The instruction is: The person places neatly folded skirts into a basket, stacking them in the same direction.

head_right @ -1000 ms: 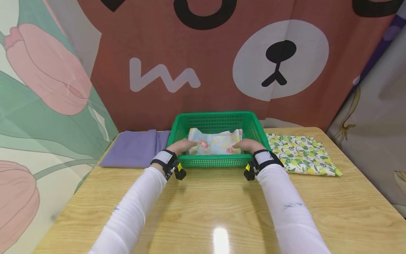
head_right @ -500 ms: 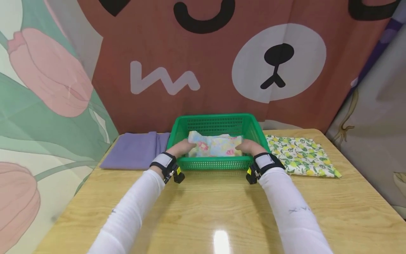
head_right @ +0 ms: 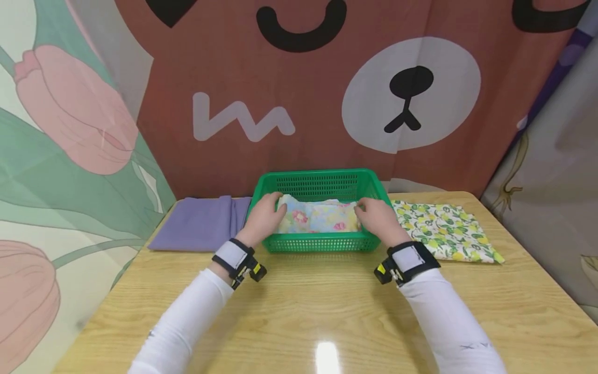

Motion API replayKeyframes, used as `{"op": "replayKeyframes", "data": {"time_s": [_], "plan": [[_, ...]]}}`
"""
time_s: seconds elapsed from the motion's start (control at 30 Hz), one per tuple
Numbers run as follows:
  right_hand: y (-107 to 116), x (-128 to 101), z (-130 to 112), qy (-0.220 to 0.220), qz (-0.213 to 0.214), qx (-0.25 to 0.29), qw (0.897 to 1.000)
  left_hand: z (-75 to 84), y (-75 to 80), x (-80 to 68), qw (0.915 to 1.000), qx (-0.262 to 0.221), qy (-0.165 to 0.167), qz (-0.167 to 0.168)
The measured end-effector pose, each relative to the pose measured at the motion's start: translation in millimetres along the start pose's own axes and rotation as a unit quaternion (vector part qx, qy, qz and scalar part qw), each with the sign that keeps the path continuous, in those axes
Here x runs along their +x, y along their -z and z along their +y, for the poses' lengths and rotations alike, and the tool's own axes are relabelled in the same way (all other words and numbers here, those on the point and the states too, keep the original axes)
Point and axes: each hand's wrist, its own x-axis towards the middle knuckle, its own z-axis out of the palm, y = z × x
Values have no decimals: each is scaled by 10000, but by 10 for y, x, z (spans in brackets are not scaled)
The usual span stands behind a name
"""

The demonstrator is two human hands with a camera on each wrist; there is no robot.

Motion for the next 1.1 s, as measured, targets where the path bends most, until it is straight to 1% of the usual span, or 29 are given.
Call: {"op": "replayKeyframes", "data": {"time_s": [0.1, 0.17, 0.23, 0.37, 0.53, 0.63, 0.73, 0.83, 0.93, 1.0, 1.1], "plan": [[-24, -180, 28, 315, 601, -141, 9976, -3, -13, -147, 9985, 40, -455, 306], [-50, -301, 59, 475, 904, -206, 9946, -22, -39, -239, 9972, 2, -617, 427], [-87, -403, 86, 614, 1115, -280, 9915, -52, -69, -320, 9961, -49, -720, 504], [-162, -529, 115, 910, 1378, -406, 9854, -121, -115, -446, 9937, 18, -949, 603], [-210, -642, 136, 1333, 1509, -633, 9775, -198, -132, -574, 9864, 331, -1463, 676], [-229, -702, 161, 1591, 1539, -734, 9724, -234, -125, -659, 9821, 373, -1722, 662], [-254, -763, 190, 1774, 1559, -781, 9686, -270, -113, -752, 9807, 326, -1829, 603], [-282, -831, 217, 1907, 1560, -729, 9664, -298, -100, -846, 9811, 320, -1832, 543], [-308, -904, 239, 2029, 1611, -664, 9636, -313, -75, -938, 9821, 350, -1789, 469], [-320, -948, 247, 2081, 1632, -668, 9621, -316, -53, -1000, 9833, 275, -1750, 414], [-335, -1014, 252, 2052, 1515, -741, 9641, -324, -21, -1087, 9852, 226, -1664, 343]]}}
